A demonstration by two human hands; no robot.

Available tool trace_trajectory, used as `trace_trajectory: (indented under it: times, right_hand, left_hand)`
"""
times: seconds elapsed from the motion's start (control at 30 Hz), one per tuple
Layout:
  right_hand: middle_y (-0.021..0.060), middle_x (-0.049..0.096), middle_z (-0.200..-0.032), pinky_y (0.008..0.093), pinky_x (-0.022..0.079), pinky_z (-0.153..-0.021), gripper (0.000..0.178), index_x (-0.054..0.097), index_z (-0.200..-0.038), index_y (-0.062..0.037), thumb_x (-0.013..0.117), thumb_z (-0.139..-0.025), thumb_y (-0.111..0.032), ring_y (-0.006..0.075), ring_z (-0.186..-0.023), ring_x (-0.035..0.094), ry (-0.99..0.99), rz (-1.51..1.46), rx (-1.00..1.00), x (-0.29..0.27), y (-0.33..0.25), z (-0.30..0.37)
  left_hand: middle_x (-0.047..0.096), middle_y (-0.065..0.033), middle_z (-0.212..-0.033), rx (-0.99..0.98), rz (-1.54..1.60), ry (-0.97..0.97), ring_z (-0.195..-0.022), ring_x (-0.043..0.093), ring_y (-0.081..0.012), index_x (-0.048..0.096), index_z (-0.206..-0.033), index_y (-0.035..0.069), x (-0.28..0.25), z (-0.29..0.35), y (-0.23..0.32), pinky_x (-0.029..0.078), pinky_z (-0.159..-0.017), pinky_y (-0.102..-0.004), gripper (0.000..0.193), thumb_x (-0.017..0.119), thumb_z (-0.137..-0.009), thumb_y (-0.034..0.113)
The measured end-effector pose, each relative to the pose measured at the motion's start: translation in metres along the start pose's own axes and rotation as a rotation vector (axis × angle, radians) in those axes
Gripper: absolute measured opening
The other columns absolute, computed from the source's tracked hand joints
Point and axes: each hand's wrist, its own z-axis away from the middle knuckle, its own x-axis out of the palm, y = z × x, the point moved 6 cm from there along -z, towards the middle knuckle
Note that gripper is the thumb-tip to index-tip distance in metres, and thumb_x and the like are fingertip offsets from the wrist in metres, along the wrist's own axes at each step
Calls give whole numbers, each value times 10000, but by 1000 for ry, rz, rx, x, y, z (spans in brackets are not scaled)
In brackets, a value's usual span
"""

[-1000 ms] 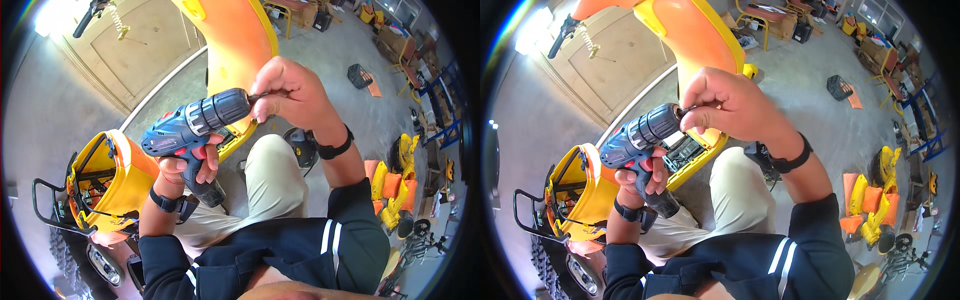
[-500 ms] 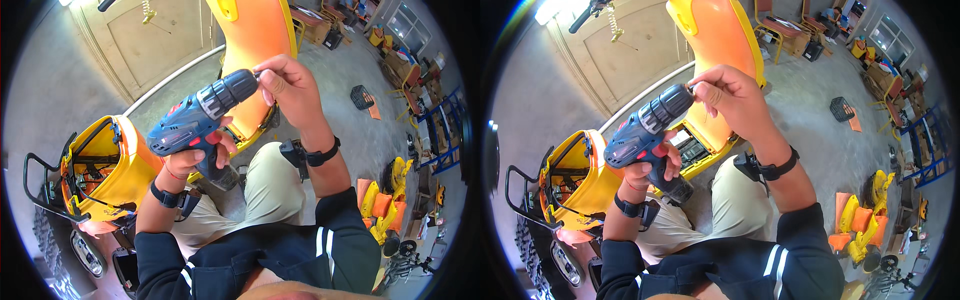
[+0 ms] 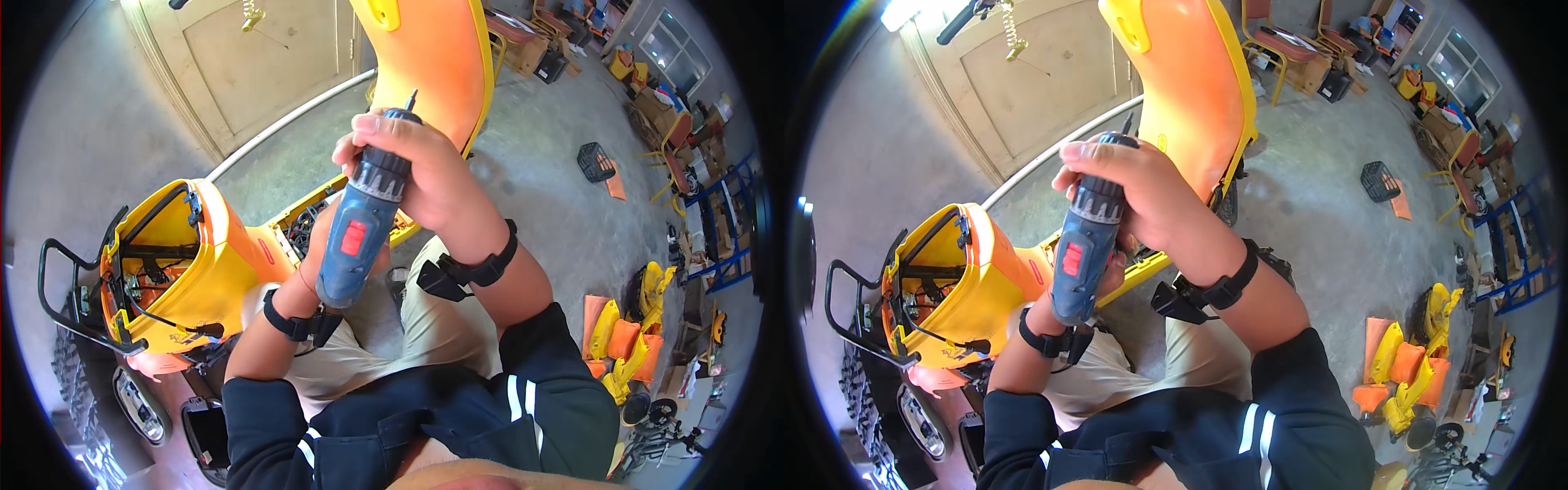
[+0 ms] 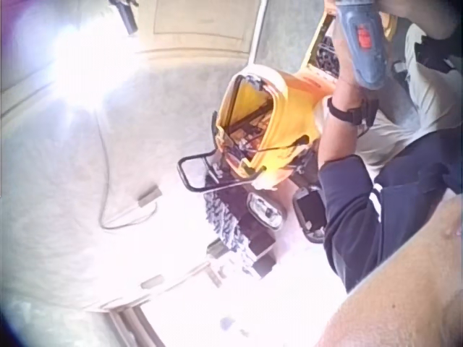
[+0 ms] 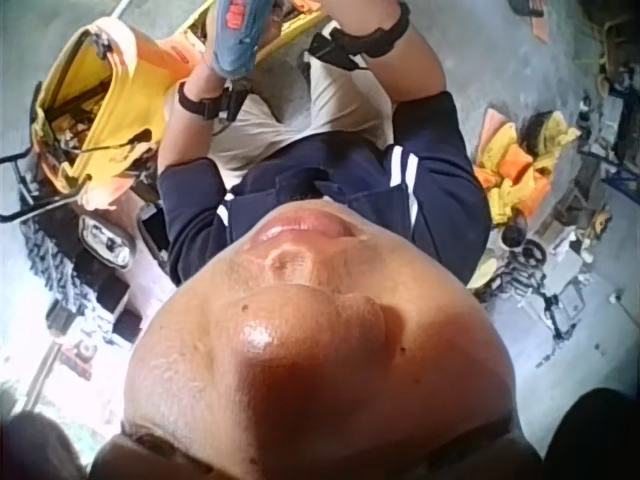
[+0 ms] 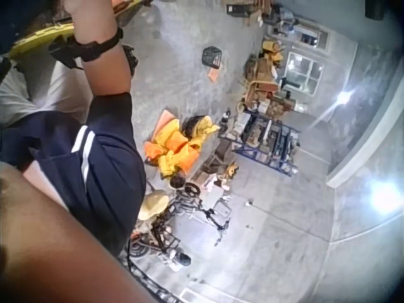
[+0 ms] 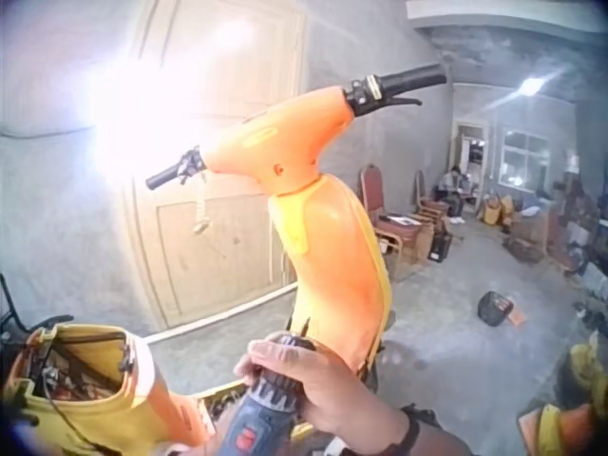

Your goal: Use a manual screwdriver and a power drill to remove screws and detach the front panel from a yellow motorcycle.

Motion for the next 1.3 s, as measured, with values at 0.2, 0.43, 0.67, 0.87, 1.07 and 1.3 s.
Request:
trace_trajectory:
  times: [0.2,0.43,0.67,0.87,1.07,1.3]
  right_hand:
    - [130,665,-775,384,514,-824,131,587,-886,-26,630,-853,-145,241,-782,647,6,-62,-43,-3,8,2]
    - [120,665,-766,393,536,-781,109,587,-875,-28,628,-851,-126,254,-749,659,15,-110,-29,-5,10,3]
    - [119,668,-765,385,540,-777,105,598,-856,-33,643,-843,-126,248,-744,659,20,-126,-20,-4,11,5]
    - [118,667,-762,382,538,-764,100,600,-843,-37,644,-838,-127,246,-735,656,17,-144,-22,-4,12,6]
    - [119,666,-759,383,535,-749,99,605,-854,-37,645,-839,-126,245,-725,655,2,-147,-15,-3,14,4]
    - [117,663,-752,380,537,-733,104,608,-860,-36,649,-840,-129,243,-721,653,-3,-158,-14,-1,14,4]
  left_hand:
    - [666,-47,-823,118,-258,195,-749,664,-222,634,-985,80,-2,-5,5,537,-688,-314,286,694,-709,33]
    - [655,-124,-1073,25,-185,4,-967,661,-296,585,-1205,40,-1,1,-8,530,-844,-373,504,785,-746,93]
    - [659,-114,-1054,-16,7,73,-947,661,-274,590,-1176,37,0,5,-13,531,-827,-350,411,740,-795,70]
    - [657,-114,-1028,-91,66,16,-914,660,-266,591,-1148,37,-2,3,-7,532,-807,-343,363,720,-810,56]
    - [602,-12,-816,97,-192,149,-713,603,-192,580,-981,112,-3,0,0,502,-666,-300,380,749,-650,32]
    - [618,-16,-824,128,-102,185,-716,611,-196,591,-963,113,-3,-1,1,500,-663,-304,352,729,-655,12]
